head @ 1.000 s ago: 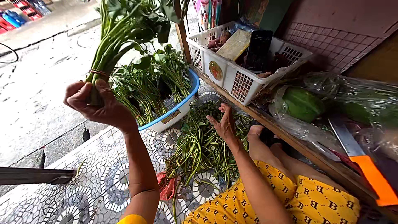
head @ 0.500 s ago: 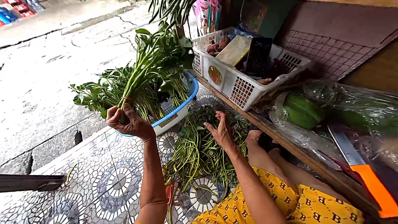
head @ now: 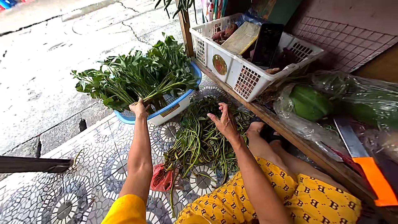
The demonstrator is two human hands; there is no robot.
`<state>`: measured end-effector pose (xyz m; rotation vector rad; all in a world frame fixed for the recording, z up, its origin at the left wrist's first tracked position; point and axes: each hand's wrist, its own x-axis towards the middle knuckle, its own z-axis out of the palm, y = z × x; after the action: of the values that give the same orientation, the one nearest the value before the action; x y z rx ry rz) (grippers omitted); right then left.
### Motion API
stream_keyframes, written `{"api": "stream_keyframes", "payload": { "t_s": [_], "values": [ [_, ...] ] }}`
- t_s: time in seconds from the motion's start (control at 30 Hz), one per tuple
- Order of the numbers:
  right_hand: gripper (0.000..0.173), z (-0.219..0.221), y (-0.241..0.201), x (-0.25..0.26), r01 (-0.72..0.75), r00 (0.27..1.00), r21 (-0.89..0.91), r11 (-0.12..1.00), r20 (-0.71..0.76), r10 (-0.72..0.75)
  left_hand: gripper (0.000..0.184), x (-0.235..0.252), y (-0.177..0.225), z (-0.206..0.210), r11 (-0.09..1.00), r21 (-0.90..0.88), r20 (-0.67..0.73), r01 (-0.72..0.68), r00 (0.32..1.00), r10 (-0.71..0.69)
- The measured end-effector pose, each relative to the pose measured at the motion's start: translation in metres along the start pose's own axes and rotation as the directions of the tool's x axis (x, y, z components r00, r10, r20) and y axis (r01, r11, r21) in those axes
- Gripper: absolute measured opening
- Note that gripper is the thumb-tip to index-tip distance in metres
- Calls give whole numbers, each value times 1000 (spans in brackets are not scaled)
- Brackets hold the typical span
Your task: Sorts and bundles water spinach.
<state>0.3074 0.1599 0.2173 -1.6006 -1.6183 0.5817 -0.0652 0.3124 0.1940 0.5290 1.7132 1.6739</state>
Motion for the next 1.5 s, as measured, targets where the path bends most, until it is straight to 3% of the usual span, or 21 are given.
{"api": "stream_keyframes", "payload": {
  "t_s": [0.07, 0.13, 0.2, 0.23, 0.3, 0.33, 0.4, 0.47, 0.53, 0.6, 0.67, 0.77, 0.9, 1.03, 1.13, 1.2, 1.27, 1.33, 1.43, 1.47, 1.5],
  "values": [
    [68, -12, 0, -9, -8, 1000, -16, 1000, -18, 8, 80, -19, 6, -8, 935, 344, -34, -81, 995, 99],
    [59, -23, 3, -3, -14, 998, -29, 999, -53, 13, 86, -52, 12, -7, 724, 660, -60, -201, 946, 318],
    [43, -32, 6, 8, -57, 993, -18, 998, -109, 55, 69, -93, -8, -9, 486, 748, 101, -452, 801, 590],
    [34, -37, 5, 11, -91, 987, -4, 996, -130, 90, 56, -116, -26, -10, 406, 710, 254, -575, 747, 614],
    [23, -42, 8, 14, -167, 973, 43, 985, -151, 172, 44, -160, -77, -15, 373, 626, 557, -685, 727, 400],
    [22, -41, 12, 14, -211, 968, 64, 975, -126, 217, 41, -176, -100, -14, 437, 613, 638, -659, 738, 218],
    [24, -33, 21, 14, -303, 953, 33, 952, -19, 304, 43, -198, -137, -6, 472, 729, 619, -496, 772, -144],
    [30, -19, 28, 12, -360, 922, -103, 927, 115, 371, 65, -216, -170, -8, 365, 844, 509, -393, 802, -313],
    [32, 1, 30, 8, -355, 879, -224, 908, 250, 406, 99, -226, -193, -19, 239, 901, 431, -362, 813, -392],
    [32, 22, 33, 5, -317, 809, -336, 887, 392, 438, 112, -232, -206, -31, 165, 912, 411, -377, 815, -408],
    [33, 40, 37, 1, -290, 727, -409, 866, 495, 477, 104, -234, -213, -44, 145, 896, 440, -420, 791, -426],
    [34, 59, 49, -3, -266, 653, -443, 856, 571, 498, 69, -235, -213, -51, 89, 858, 494, -506, 767, -409],
    [53, 84, 79, -15, -307, 509, -406, 861, 694, 509, 50, -235, -192, -43, 184, 861, 506, -474, 765, -398],
    [81, 86, 77, -32, -542, 422, -128, 831, 813, 401, 44, -245, -158, -20, 642, 708, 554, -295, 795, -246],
    [83, 80, 60, -31, -648, 462, 140, 749, 854, 240, 47, -252, -149, -1, 813, 482, 602, -326, 798, -37],
    [69, 79, 52, -28, -732, 519, 308, 608, 830, 204, 55, -254, -151, 12, 791, 433, 664, -432, 746, 44],
    [51, 78, 48, -25, -778, 588, 430, 458, 756, 288, 55, -259, -152, 24, 688, 419, 753, -592, 650, 101],
    [49, 81, 54, -21, -779, 625, 470, 416, 641, 447, 46, -266, -156, 33, 623, 334, 851, -708, 511, 124],
    [53, 81, 68, -19, -804, 583, 453, 386, 475, 659, 46, -272, -157, 33, 697, 250, 939, -672, 343, -5],
    [53, 78, 72, -19, -809, 576, 433, 398, 448, 684, 43, -272, -160, 28, 757, 237, 933, -609, 360, -2],
    [53, 75, 75, -17, -803, 587, 410, 433, 417, 694, 37, -269, -166, 22, 803, 246, 892, -542, 451, 32]
  ]
}}
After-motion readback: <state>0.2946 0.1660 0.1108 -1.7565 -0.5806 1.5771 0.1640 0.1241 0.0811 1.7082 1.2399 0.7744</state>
